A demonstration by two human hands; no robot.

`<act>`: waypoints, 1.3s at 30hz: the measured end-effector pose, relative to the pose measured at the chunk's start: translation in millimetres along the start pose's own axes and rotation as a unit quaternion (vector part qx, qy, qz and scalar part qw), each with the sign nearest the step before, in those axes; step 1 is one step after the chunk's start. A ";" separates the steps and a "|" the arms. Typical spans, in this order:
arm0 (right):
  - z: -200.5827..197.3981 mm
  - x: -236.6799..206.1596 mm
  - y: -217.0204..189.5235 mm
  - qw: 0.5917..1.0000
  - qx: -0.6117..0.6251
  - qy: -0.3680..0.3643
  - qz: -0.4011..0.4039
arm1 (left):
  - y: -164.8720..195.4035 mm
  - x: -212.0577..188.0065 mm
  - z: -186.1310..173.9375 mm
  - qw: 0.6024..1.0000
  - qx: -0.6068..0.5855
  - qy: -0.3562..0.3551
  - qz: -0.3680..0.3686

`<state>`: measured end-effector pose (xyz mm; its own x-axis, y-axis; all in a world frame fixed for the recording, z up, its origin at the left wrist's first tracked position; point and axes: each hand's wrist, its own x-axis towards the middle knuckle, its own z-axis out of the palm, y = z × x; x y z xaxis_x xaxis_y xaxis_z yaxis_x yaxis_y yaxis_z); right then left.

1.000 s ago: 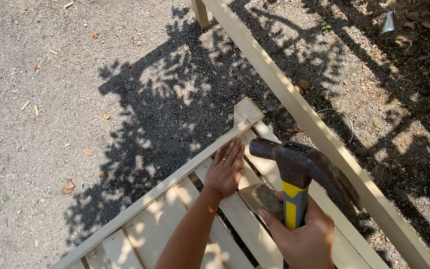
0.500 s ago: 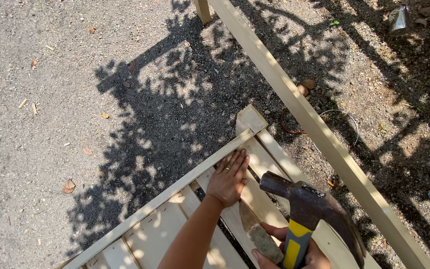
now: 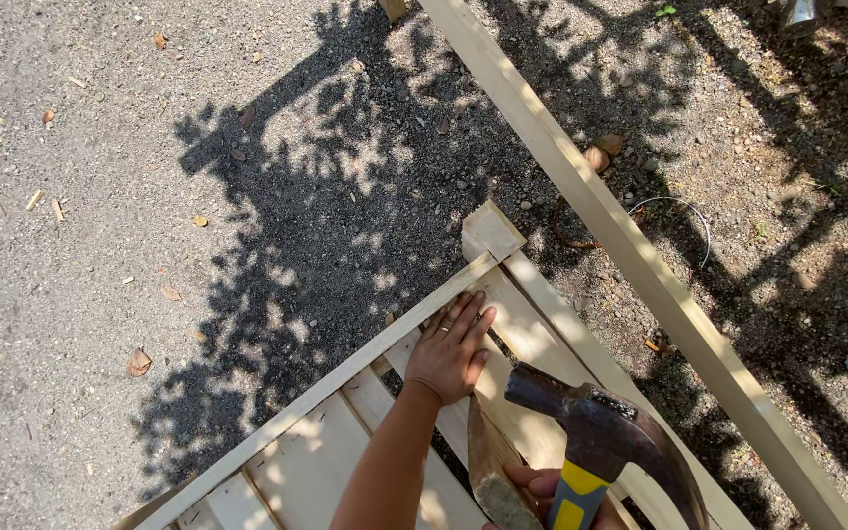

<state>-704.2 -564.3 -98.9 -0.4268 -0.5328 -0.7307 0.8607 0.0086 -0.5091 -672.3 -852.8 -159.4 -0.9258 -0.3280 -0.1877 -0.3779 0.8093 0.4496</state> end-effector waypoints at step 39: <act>132.4 -41.9 -97.7 0.915 -0.321 0.021 -0.244 | 148.0 -97.2 -34.7 0.844 -0.416 0.307 -0.140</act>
<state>-733.6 -654.8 41.7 -0.7384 -0.5733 -0.3551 0.2297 0.2813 -0.9317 -638.4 -718.0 -44.3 -0.5310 -0.8472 -0.0141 -0.2174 0.1202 0.9687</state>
